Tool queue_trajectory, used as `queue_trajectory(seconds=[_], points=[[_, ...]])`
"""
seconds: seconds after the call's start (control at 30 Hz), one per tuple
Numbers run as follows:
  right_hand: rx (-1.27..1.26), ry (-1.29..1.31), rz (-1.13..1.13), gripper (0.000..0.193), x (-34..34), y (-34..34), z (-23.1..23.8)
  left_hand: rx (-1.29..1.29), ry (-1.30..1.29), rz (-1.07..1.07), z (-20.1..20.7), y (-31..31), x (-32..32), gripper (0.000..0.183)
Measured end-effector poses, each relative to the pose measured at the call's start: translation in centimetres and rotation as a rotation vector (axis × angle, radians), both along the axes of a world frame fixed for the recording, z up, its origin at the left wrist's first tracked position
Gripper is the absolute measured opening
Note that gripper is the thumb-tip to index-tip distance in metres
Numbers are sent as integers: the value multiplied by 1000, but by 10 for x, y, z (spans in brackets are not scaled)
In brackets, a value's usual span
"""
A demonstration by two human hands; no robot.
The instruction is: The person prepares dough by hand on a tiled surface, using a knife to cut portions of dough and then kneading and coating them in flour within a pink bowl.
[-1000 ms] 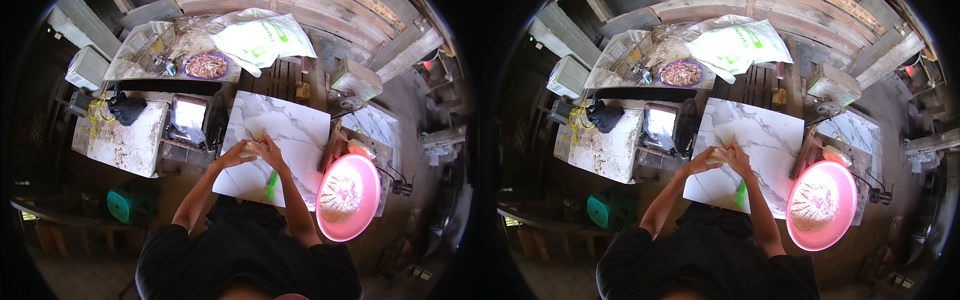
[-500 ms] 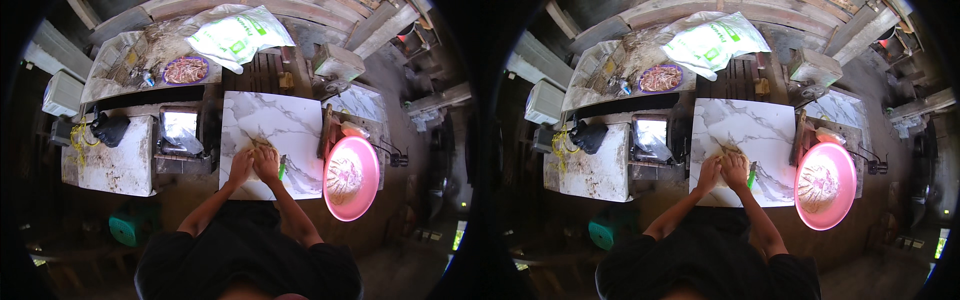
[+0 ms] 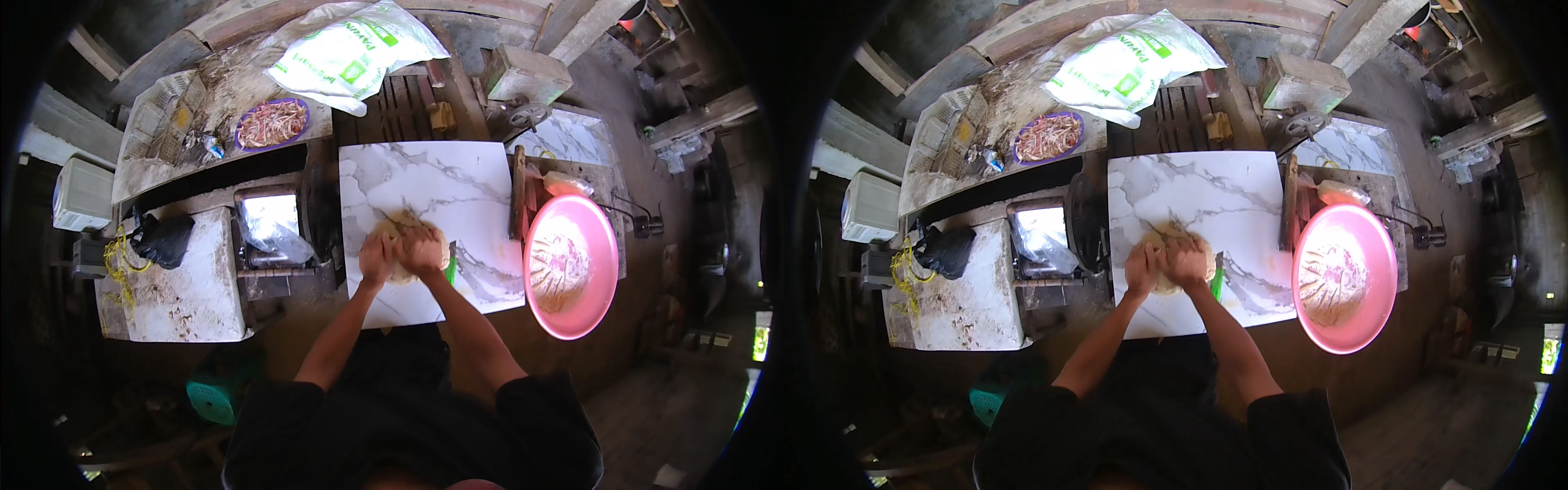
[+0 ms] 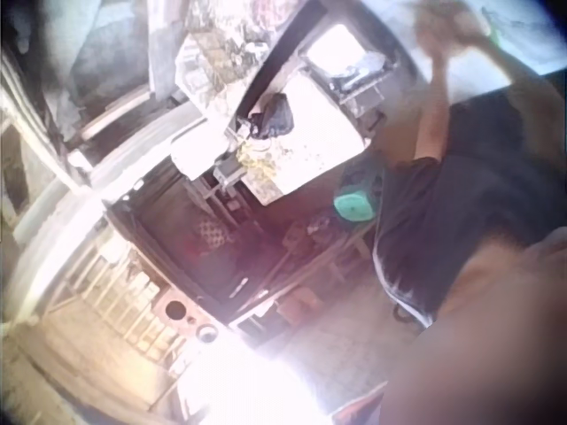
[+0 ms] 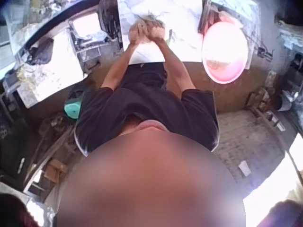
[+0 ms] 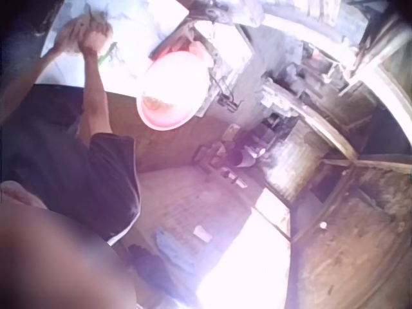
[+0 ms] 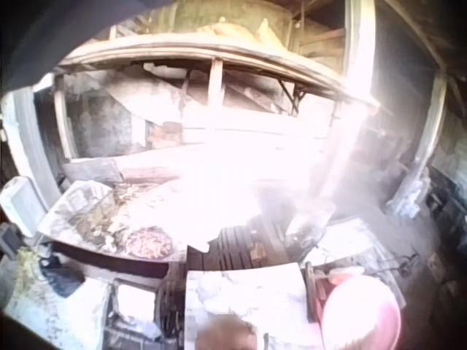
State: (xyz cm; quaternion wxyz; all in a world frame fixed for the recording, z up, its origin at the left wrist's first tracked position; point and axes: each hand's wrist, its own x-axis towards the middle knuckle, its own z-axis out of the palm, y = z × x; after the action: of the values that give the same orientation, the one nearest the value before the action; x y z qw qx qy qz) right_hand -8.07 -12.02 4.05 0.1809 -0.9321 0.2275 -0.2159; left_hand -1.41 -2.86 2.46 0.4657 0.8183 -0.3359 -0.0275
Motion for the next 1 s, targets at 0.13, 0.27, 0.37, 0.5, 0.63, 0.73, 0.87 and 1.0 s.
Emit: queue_trajectory(seconds=[0.13, 0.27, 0.37, 0.5, 0.63, 0.73, 0.87, 1.0], points=[[81, 82, -12, 15, 23, -15, 6, 20, 133, 113, -4, -20, 23, 39], [190, -262, -65, 10, 30, -22, 13, -248, 30, 63, 25, -26, 35, 38], [157, -560, -88, 5, 48, -26, 14, -496, 177, 82, 68, -33, 55, 34], [868, -904, -389, 4, 56, -4, 4, -390, -460, 258, 66, -36, 82, 28], [740, -830, -286, 8, 25, -5, -29, -283, 328, 28, 52, -36, 55, 32], [743, -578, -333, 22, 18, -5, 3, -260, 350, 54, 39, -31, 42, 35], [927, -140, -253, 40, 18, -6, 31, -295, 219, 99, 44, -34, 26, 33], [360, -178, -239, 39, 12, 2, 17, -101, 178, 183, 44, -35, 21, 30]])
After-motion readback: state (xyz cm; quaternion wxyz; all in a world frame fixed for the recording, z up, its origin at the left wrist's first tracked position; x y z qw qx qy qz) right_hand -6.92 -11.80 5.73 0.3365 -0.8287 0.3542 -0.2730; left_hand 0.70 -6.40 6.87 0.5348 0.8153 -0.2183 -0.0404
